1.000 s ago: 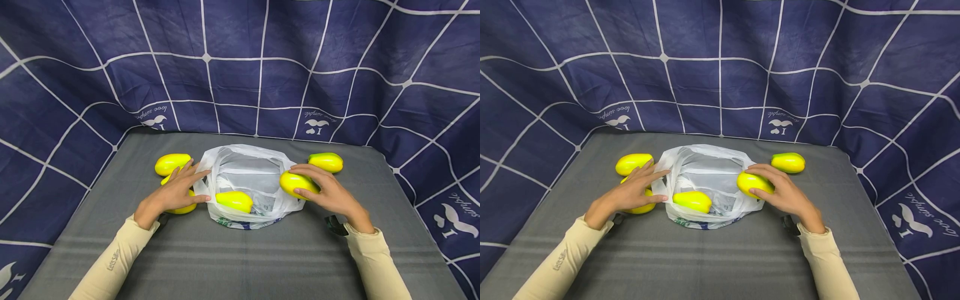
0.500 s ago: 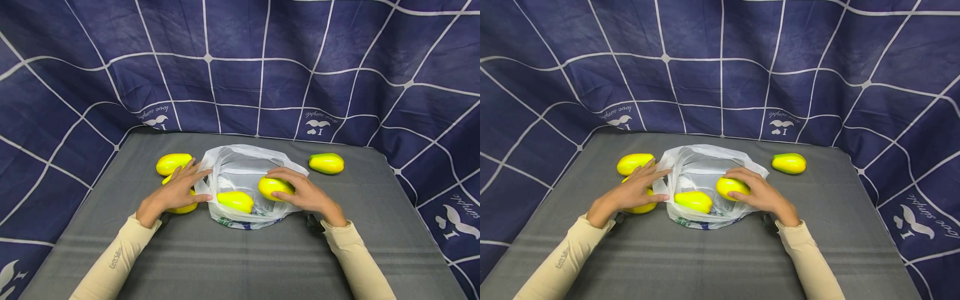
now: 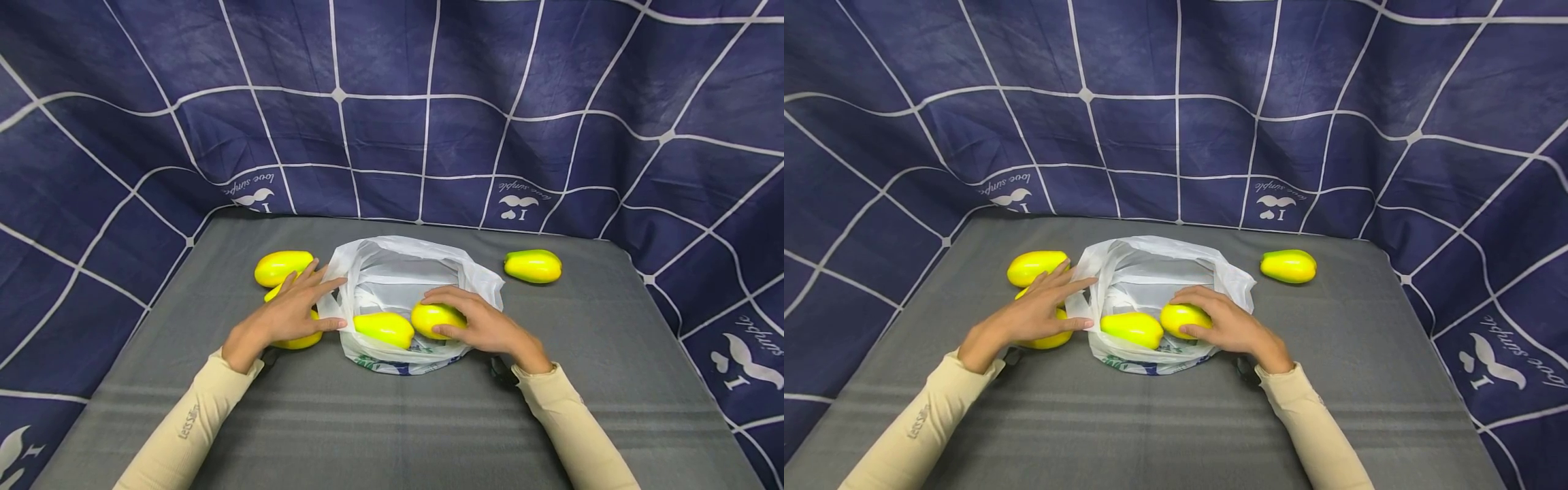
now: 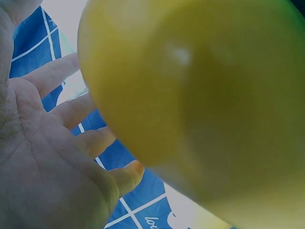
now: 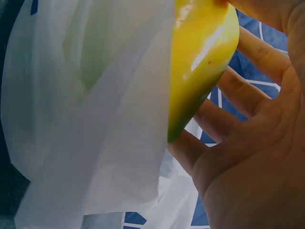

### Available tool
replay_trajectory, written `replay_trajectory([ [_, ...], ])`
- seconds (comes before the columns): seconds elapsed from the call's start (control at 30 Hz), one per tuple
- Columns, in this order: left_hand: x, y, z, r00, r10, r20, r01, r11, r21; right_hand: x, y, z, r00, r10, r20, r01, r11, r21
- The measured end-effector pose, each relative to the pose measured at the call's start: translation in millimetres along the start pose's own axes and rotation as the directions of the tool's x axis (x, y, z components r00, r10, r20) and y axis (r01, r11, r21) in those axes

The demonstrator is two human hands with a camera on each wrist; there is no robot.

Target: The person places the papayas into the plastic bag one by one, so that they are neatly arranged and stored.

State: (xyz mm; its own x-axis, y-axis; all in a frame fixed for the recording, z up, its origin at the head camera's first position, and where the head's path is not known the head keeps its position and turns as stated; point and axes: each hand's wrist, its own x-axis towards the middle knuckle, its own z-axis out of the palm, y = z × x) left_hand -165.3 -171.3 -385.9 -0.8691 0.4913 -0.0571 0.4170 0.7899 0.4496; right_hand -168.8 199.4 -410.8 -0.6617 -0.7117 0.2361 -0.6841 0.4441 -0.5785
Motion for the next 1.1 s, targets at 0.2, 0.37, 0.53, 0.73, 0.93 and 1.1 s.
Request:
replay_trajectory([
  [0.2, -0.5, 0.3, 0.8, 1.0, -0.004, 0.002, 0.004, 1.0, 0.001, -3.1, 2.3, 1.9, 1.0, -0.006, 0.013, 0.006, 1.0, -0.022],
  [0.37, 0.2, -0.6, 2.2, 1.0, -0.003, 0.006, 0.003, 1.0, 0.006, -5.0, 3.6, 3.4, 1.0, 0.001, 0.019, 0.0, 1.0, -0.027],
  [0.53, 0.3, -0.5, 2.2, 1.0, -0.005, 0.006, 0.005, 1.0, 0.004, -5.7, 2.2, 3.5, 0.999, 0.024, 0.03, -0.023, 1.0, -0.014],
  [0.73, 0.2, -0.6, 2.3, 1.0, 0.002, 0.002, -0.002, 1.0, 0.002, -5.8, -0.5, 2.7, 0.998, 0.038, 0.052, -0.037, 0.999, -0.006],
  [0.93, -0.2, -0.3, 3.0, 1.0, -0.006, 0.002, 0.006, 1.0, 0.002, -5.2, 0.6, 4.0, 0.997, 0.029, 0.068, -0.028, 0.999, -0.017],
  [1.1, -0.9, -0.6, 3.4, 1.0, -0.003, 0.002, 0.003, 1.0, 0.002, -4.7, 0.8, 5.0, 0.997, 0.014, 0.077, -0.014, 1.0, -0.005],
])
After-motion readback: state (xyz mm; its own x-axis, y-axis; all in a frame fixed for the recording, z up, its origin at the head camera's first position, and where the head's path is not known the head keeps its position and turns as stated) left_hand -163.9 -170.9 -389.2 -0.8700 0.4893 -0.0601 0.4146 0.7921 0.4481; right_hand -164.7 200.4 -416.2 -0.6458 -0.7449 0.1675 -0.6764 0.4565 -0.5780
